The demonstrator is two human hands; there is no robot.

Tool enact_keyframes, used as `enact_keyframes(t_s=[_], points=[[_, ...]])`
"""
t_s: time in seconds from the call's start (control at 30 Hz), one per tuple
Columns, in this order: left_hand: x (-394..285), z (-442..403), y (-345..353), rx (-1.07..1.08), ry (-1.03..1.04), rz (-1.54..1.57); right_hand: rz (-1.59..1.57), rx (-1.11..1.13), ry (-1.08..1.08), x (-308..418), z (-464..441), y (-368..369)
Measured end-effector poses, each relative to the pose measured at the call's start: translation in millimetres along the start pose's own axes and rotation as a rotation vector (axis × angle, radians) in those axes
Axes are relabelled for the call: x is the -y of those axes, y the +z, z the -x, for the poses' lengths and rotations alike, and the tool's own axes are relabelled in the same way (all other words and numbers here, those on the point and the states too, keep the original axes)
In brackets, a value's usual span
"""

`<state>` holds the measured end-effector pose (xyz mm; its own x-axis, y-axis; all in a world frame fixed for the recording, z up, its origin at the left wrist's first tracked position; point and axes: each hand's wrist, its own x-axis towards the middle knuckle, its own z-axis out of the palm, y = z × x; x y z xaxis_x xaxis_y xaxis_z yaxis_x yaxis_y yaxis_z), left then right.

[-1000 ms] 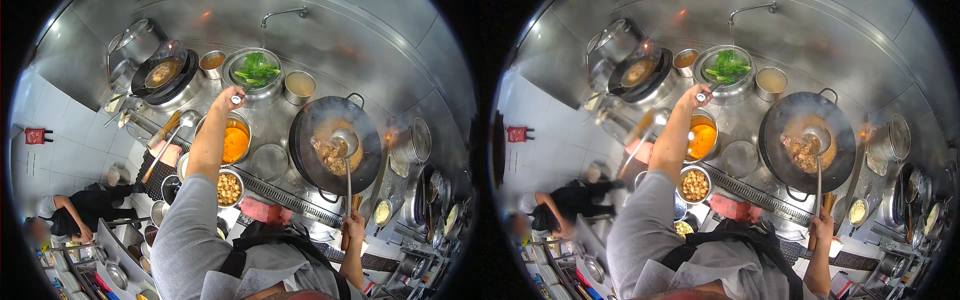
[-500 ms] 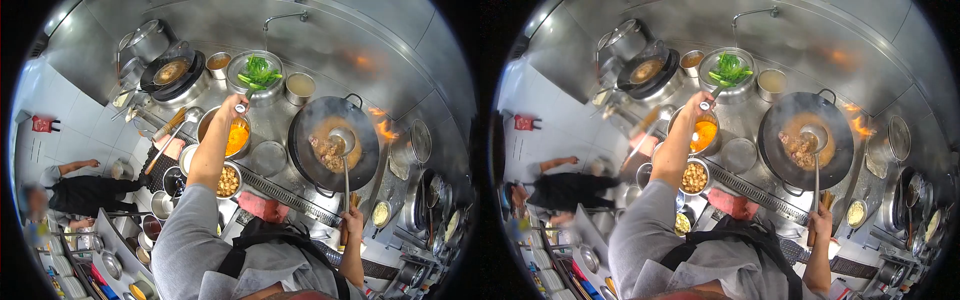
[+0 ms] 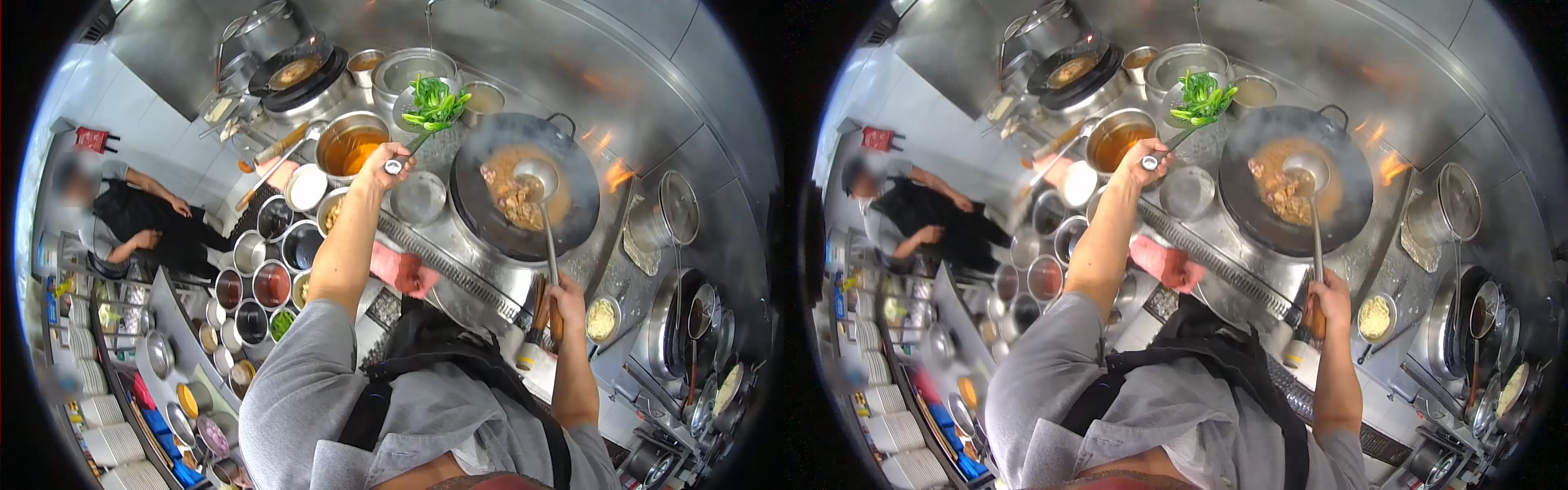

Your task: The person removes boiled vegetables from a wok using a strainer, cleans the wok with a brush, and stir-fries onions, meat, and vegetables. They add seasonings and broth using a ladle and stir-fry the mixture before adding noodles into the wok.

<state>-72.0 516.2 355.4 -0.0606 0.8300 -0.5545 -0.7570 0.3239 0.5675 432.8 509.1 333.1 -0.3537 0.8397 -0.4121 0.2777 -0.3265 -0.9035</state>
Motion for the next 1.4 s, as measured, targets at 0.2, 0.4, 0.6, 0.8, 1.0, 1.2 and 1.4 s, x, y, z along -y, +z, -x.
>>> enact_keyframes(t_s=[0.2, 0.4, 0.6, 0.8, 1.0, 1.2, 1.4], points=[[97, 38, -13, 0.011, 0.040, 0.087, 0.079, 0.028, 0.000, -7, -9, -26], [159, 85, -56, -0.050, 0.115, -0.104, 0.099, 0.065, -0.050, -4, -12, -44], [184, 159, -97, -0.143, 0.089, -0.266, 0.982, -0.292, -0.525, -27, -7, -63], [176, 170, -152, -0.128, -0.053, -0.339, 0.435, -0.100, -0.103, -25, 10, -9], [156, 180, -134, -0.357, -0.154, -0.599, -0.063, 0.055, 0.033, 2, -9, 40], [162, 200, -168, -0.394, -0.087, -0.559, 1.215, -0.167, -0.528, 19, 18, 6], [211, 238, -208, -0.559, 0.031, -0.305, 1.324, -0.238, -0.400, 4, 100, -52]])
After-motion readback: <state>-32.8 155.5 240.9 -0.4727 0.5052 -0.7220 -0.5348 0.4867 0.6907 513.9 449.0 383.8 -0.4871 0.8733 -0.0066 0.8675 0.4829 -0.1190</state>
